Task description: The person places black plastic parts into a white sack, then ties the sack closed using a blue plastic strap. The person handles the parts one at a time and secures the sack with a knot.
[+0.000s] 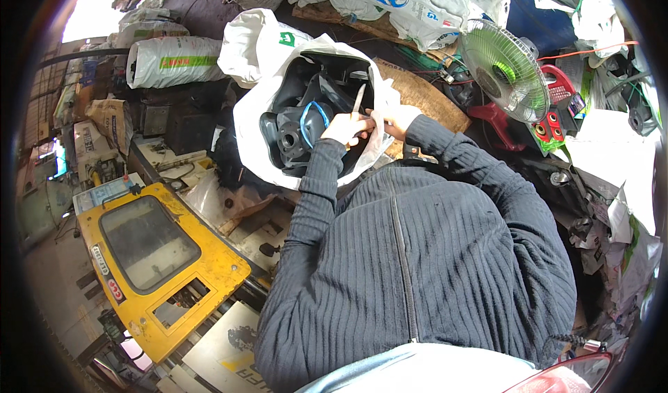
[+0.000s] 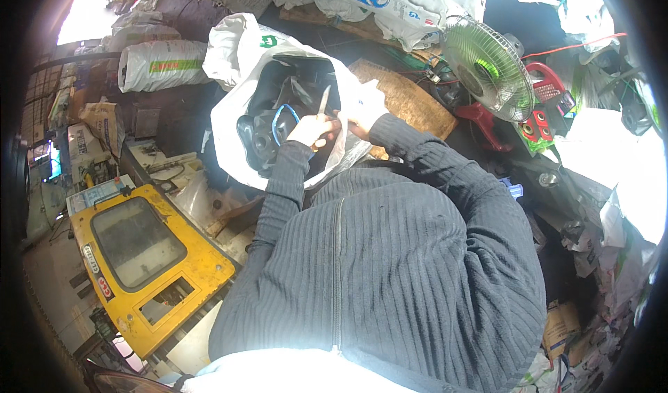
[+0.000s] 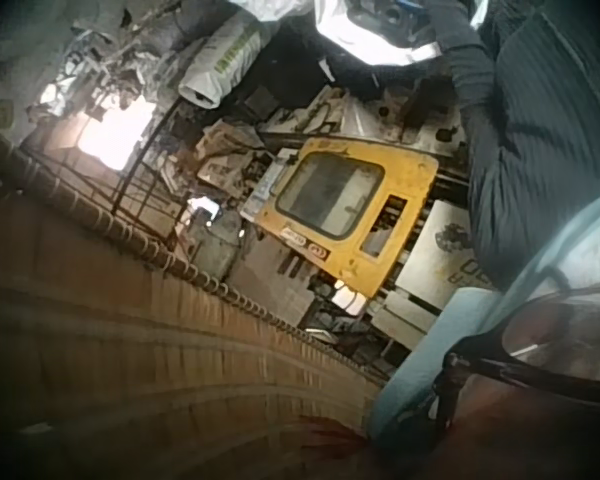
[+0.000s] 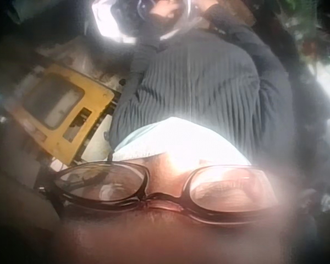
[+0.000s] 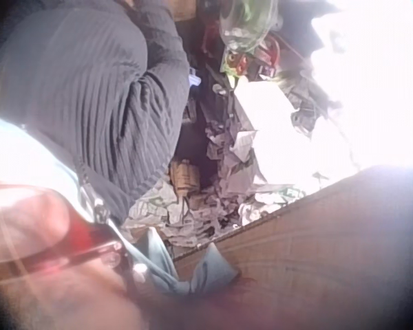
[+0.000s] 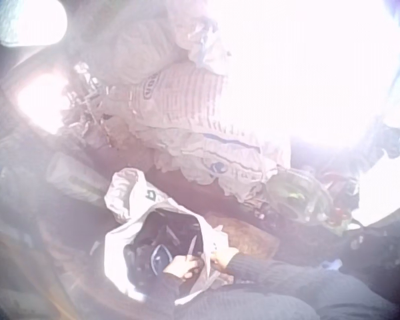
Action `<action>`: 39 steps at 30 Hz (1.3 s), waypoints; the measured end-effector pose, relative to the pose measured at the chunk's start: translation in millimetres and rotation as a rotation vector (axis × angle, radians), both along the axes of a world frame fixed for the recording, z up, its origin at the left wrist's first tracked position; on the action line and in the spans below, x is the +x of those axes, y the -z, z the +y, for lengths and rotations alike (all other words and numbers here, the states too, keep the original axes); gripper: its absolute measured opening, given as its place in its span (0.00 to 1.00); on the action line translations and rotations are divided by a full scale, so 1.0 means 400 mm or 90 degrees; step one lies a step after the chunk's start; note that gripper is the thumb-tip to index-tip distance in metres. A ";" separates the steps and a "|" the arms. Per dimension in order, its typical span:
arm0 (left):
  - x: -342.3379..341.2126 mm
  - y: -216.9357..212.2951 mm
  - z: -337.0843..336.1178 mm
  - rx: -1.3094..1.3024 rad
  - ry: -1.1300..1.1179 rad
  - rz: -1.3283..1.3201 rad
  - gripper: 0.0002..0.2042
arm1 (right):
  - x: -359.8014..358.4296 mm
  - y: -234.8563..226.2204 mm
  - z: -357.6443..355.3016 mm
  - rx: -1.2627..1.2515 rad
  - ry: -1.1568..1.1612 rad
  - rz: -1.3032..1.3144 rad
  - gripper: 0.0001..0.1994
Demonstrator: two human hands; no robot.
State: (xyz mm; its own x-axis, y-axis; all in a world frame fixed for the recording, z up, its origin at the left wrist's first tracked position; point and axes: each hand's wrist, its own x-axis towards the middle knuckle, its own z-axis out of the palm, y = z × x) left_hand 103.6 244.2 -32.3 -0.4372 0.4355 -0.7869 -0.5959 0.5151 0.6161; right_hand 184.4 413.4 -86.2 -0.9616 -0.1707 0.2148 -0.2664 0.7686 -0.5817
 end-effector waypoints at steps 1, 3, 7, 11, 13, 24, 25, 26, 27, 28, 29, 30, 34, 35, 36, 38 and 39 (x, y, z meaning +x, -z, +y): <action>-0.001 -0.015 0.001 -0.003 0.006 -0.001 0.09 | -0.006 -0.018 -0.007 0.018 0.012 -0.010 0.10; -0.018 0.005 -0.019 0.049 0.062 -0.017 0.11 | -0.021 -0.074 -0.003 -0.054 -0.009 -0.089 0.10; -0.026 -0.060 0.011 -0.045 0.182 0.032 0.14 | -0.032 -0.073 0.014 0.021 -0.047 -0.153 0.11; -0.012 -0.082 0.023 -0.099 0.189 0.077 0.13 | -0.013 -0.076 0.028 -0.026 -0.025 -0.111 0.10; -0.014 -0.054 -0.014 -0.005 0.113 0.052 0.13 | 0.019 -0.025 0.027 -0.061 0.009 -0.028 0.09; 0.046 0.023 0.006 0.011 -0.066 0.066 0.10 | 0.083 -0.082 0.091 -0.022 0.112 -0.025 0.24; 0.050 0.019 0.014 -0.014 -0.063 0.073 0.12 | 0.068 -0.105 0.086 0.003 0.111 0.108 0.25; 0.055 0.030 0.021 0.014 -0.101 0.056 0.12 | 0.060 -0.096 0.080 -0.002 0.097 0.049 0.24; 0.060 0.050 0.027 0.042 -0.139 0.038 0.13 | 0.053 -0.072 0.071 -0.007 0.083 -0.010 0.23; 0.066 0.063 0.031 0.068 -0.176 0.020 0.13 | 0.051 -0.045 0.057 -0.015 0.070 -0.070 0.22; 0.070 0.050 0.048 0.089 -0.185 0.012 0.12 | 0.051 -0.029 0.044 -0.141 0.086 -0.156 0.17; 0.068 0.033 0.052 0.077 -0.136 0.001 0.12 | 0.057 -0.018 0.040 -0.144 0.096 -0.218 0.16; 0.056 0.017 0.035 0.081 -0.068 -0.057 0.12 | 0.086 0.005 0.037 -0.250 0.111 -0.269 0.13; 0.059 0.023 0.035 0.094 -0.094 -0.073 0.12 | 0.090 0.027 0.039 -0.306 0.101 -0.250 0.13; 0.061 0.026 0.035 0.106 -0.120 -0.088 0.11 | 0.092 0.046 0.038 -0.361 0.092 -0.230 0.13; 0.062 0.022 0.038 0.121 -0.118 -0.094 0.10 | 0.082 0.064 0.022 -0.358 0.075 -0.228 0.14; 0.058 0.019 0.039 0.118 -0.106 -0.084 0.10 | 0.078 0.072 0.020 -0.357 0.067 -0.226 0.14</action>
